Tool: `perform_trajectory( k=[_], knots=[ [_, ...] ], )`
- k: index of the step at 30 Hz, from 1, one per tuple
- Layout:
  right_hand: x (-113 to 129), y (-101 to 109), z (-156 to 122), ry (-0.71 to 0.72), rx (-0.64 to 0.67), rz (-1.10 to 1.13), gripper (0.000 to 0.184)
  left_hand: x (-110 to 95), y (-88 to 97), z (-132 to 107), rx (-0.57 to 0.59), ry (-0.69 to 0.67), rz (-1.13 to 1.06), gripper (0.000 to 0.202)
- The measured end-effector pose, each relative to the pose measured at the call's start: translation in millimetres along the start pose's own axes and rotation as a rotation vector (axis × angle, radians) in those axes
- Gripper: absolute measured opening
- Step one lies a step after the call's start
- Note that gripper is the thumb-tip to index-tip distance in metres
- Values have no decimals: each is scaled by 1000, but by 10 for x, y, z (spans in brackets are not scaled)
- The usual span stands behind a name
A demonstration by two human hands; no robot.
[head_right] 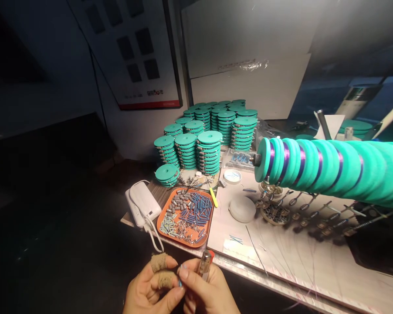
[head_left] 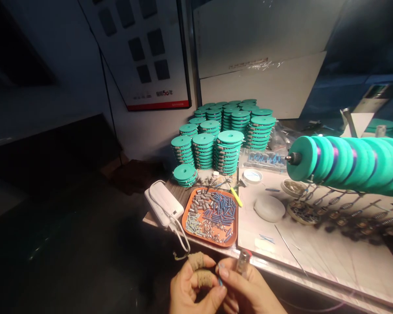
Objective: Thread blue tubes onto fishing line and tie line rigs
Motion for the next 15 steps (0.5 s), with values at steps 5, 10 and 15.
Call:
perform_trajectory(
  k=[5,10,15],
  knots=[
    [8,18,-6,12,-26,23,28,28,-2,13,33,17,21,37],
    [-25,36,12,23,-11,28,26,7,-14,25,42,40,27,37],
    [-47,51,21,57,6,52,24,-34,-38,22,38,52,44,33]
  ],
)
Point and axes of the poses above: each hand's wrist, its own z-axis towards the middle knuckle, its own y-axis out of the back of the hand, x = y × z, the point moved 7 cm from there along z, towards the middle knuckle, and after that the axes turned 5 degrees about -z, right-handed, at the moved point
